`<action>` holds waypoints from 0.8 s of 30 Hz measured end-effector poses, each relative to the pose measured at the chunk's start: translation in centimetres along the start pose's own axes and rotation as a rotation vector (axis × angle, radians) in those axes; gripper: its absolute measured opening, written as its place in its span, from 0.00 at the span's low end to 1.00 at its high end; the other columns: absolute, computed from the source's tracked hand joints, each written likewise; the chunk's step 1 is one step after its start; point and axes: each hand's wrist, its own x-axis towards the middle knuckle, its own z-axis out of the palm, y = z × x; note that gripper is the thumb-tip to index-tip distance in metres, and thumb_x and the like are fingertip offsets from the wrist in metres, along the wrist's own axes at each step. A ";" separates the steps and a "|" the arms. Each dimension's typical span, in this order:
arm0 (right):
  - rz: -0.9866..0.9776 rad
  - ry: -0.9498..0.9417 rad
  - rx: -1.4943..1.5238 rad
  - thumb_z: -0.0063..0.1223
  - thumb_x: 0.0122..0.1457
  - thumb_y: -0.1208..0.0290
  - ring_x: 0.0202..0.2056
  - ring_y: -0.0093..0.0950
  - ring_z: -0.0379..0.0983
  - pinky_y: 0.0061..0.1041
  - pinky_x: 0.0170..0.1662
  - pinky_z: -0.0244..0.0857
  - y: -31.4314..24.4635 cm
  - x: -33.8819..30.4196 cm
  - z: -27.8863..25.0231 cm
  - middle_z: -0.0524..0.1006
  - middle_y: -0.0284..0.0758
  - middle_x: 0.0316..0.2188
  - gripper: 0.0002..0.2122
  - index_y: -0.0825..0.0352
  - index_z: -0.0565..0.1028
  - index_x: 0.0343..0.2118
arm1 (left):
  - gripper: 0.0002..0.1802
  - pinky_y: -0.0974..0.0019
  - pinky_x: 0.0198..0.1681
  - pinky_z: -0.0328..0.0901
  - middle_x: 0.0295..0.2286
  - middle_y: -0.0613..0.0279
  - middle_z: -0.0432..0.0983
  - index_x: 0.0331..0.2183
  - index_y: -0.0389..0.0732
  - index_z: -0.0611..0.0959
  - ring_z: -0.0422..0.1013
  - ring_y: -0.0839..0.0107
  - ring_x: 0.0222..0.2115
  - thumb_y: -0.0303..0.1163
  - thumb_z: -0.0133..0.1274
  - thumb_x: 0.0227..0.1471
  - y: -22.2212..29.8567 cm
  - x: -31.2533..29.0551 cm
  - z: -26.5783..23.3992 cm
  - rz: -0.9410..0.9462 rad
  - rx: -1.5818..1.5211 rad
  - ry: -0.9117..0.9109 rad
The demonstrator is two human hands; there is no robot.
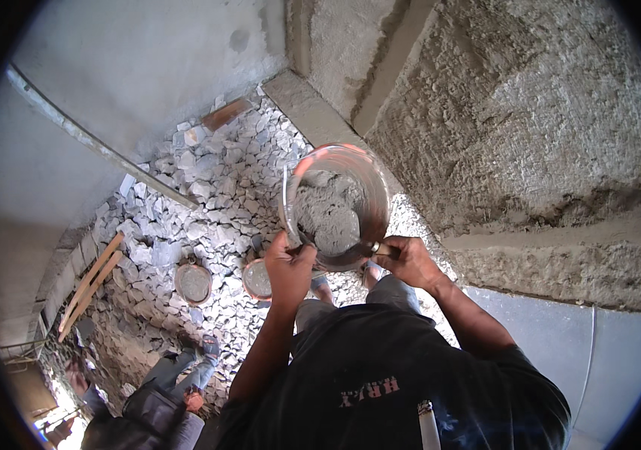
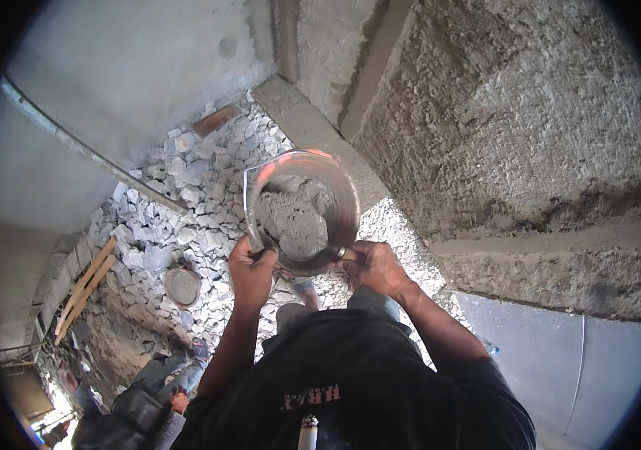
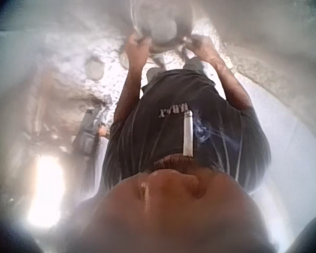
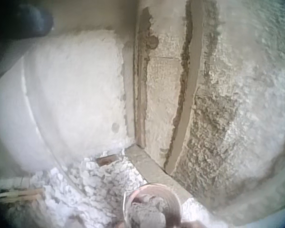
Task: The person applies mortar to a vertical wall surface using a trowel, taking the mixture from a bucket and spreading it smoothly between two vertical guides.
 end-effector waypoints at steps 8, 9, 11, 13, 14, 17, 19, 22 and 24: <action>-0.001 0.041 -0.043 0.64 0.61 0.73 0.28 0.23 0.69 0.31 0.37 0.70 0.1 -0.5 -4.0 0.79 0.41 0.25 0.08 0.73 0.79 0.36 | 0.08 0.74 0.30 0.68 0.29 0.69 0.79 0.37 0.35 0.81 0.71 0.84 0.27 0.18 0.57 0.53 -0.5 0.5 1.6 0.001 -0.186 -0.033; 0.003 0.045 -0.067 0.64 0.61 0.73 0.28 0.24 0.70 0.31 0.37 0.70 -0.4 -1.1 -4.8 0.79 0.42 0.25 0.08 0.73 0.79 0.35 | 0.09 0.73 0.32 0.68 0.31 0.69 0.79 0.39 0.36 0.82 0.72 0.83 0.28 0.19 0.57 0.53 -0.4 0.5 2.0 -0.007 -0.156 -0.039; -0.003 0.060 -0.128 0.64 0.60 0.71 0.29 0.27 0.74 0.34 0.37 0.70 -0.2 -1.2 -5.9 0.79 0.43 0.25 0.09 0.73 0.78 0.34 | 0.11 0.73 0.35 0.67 0.33 0.67 0.81 0.41 0.37 0.82 0.72 0.81 0.30 0.20 0.55 0.54 -0.2 0.0 2.7 -0.024 -0.094 -0.051; 0.055 -0.005 -0.204 0.63 0.58 0.67 0.34 0.42 0.81 0.39 0.40 0.73 -0.1 -1.6 -7.2 0.83 0.45 0.30 0.11 0.69 0.81 0.38 | 0.12 0.72 0.35 0.67 0.33 0.67 0.80 0.42 0.37 0.82 0.72 0.81 0.30 0.20 0.55 0.54 -1.8 -0.4 3.1 -0.042 -0.101 -0.043; 0.044 -0.028 -0.183 0.63 0.58 0.67 0.34 0.43 0.81 0.40 0.41 0.73 0.1 -2.1 -7.7 0.83 0.45 0.30 0.10 0.68 0.81 0.38 | 0.13 0.71 0.34 0.67 0.33 0.67 0.80 0.43 0.37 0.82 0.72 0.80 0.30 0.21 0.56 0.54 -2.7 -0.3 3.3 -0.043 -0.110 -0.043; -0.051 0.016 -0.353 0.62 0.59 0.65 0.37 0.47 0.81 0.43 0.43 0.74 -1.8 -2.7 -9.9 0.83 0.46 0.32 0.11 0.66 0.81 0.40 | 0.12 0.71 0.32 0.69 0.33 0.64 0.80 0.40 0.35 0.83 0.73 0.78 0.30 0.23 0.59 0.52 -2.5 -1.5 4.5 -0.067 -0.265 0.027; -0.114 0.003 -0.378 0.62 0.59 0.66 0.37 0.47 0.81 0.44 0.43 0.74 -2.1 -2.3 -11.4 0.83 0.46 0.33 0.11 0.66 0.81 0.40 | 0.07 0.74 0.26 0.63 0.28 0.68 0.77 0.35 0.37 0.81 0.68 0.82 0.24 0.22 0.58 0.52 -2.5 -2.3 4.6 -0.109 -0.239 0.084; -0.251 -0.081 -0.299 0.66 0.55 0.65 0.35 0.47 0.81 0.43 0.40 0.72 -2.7 -1.5 -14.4 0.82 0.45 0.30 0.12 0.67 0.79 0.35 | 0.05 0.77 0.22 0.56 0.24 0.71 0.73 0.31 0.41 0.78 0.62 0.86 0.20 0.20 0.57 0.51 -1.0 -4.5 6.0 -0.123 -0.228 0.217; -0.338 -0.198 -0.181 0.68 0.54 0.64 0.32 0.45 0.80 0.42 0.38 0.71 -1.9 -0.7 -16.2 0.80 0.43 0.28 0.13 0.68 0.78 0.33 | 0.07 0.77 0.21 0.55 0.24 0.72 0.72 0.31 0.41 0.77 0.61 0.86 0.18 0.18 0.56 0.51 -3.1 -5.7 6.0 -0.073 -0.351 0.299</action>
